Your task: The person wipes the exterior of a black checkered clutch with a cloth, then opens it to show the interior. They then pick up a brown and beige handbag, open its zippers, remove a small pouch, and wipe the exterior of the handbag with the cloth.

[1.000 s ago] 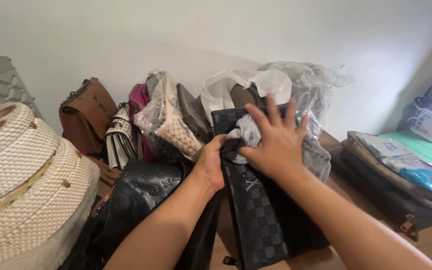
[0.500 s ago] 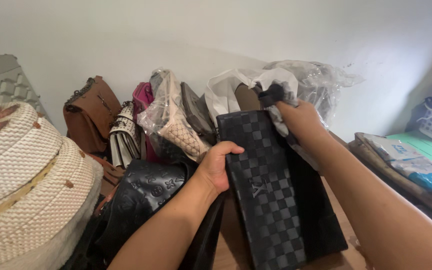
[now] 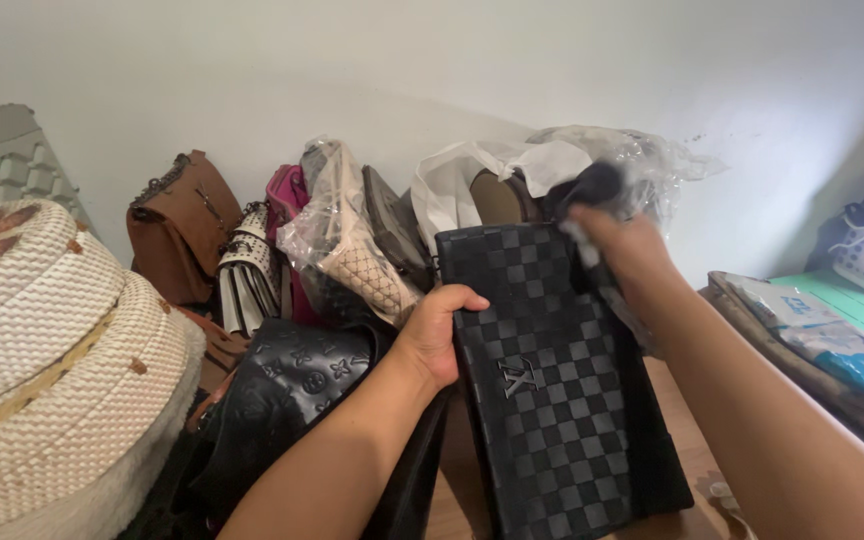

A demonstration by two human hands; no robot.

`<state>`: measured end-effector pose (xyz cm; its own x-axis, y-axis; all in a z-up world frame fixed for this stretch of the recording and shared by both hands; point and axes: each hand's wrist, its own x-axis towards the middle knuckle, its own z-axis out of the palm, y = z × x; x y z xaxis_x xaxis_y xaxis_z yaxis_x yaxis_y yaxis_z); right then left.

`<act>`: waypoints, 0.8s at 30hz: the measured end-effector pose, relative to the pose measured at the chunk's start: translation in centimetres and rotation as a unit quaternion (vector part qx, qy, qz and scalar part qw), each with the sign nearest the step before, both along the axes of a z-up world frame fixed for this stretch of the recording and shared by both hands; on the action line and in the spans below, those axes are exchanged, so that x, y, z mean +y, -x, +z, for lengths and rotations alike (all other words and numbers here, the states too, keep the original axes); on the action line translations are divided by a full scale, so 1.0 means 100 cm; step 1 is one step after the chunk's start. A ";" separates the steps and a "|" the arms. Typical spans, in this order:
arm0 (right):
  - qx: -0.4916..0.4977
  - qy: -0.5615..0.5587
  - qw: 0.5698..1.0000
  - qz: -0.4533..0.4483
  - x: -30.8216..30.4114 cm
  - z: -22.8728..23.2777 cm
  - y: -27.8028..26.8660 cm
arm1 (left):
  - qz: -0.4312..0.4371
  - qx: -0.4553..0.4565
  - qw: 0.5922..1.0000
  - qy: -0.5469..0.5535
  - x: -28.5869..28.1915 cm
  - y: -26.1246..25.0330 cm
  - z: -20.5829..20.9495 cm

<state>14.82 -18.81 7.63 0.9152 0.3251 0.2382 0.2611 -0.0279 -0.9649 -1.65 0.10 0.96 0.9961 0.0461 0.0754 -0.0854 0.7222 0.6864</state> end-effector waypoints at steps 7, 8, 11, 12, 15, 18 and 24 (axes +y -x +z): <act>-0.066 -0.110 0.991 0.023 0.004 0.005 0.016 | -0.011 0.015 1.000 -0.001 -0.001 0.001 0.003; -0.010 -0.118 0.993 0.009 0.003 0.006 0.013 | -0.007 0.011 1.000 -0.002 -0.002 0.002 0.004; 0.105 -0.127 0.986 -0.011 -0.001 0.006 0.010 | 0.040 0.011 0.999 -0.020 -0.004 0.005 0.007; 0.107 -0.123 0.987 -0.006 -0.003 0.005 0.012 | 0.061 0.013 0.998 -0.028 -0.006 0.006 0.008; 0.098 -0.105 0.989 -0.019 -0.011 -0.001 0.025 | 0.094 -0.008 0.995 -0.036 -0.011 0.009 0.012; 0.055 -0.088 0.994 -0.027 -0.015 -0.016 0.051 | 0.087 -0.022 0.995 -0.031 -0.014 0.011 0.015; -0.082 0.200 0.969 -0.122 -0.034 -0.053 0.082 | 0.101 -0.006 0.994 -0.037 -0.014 0.009 0.015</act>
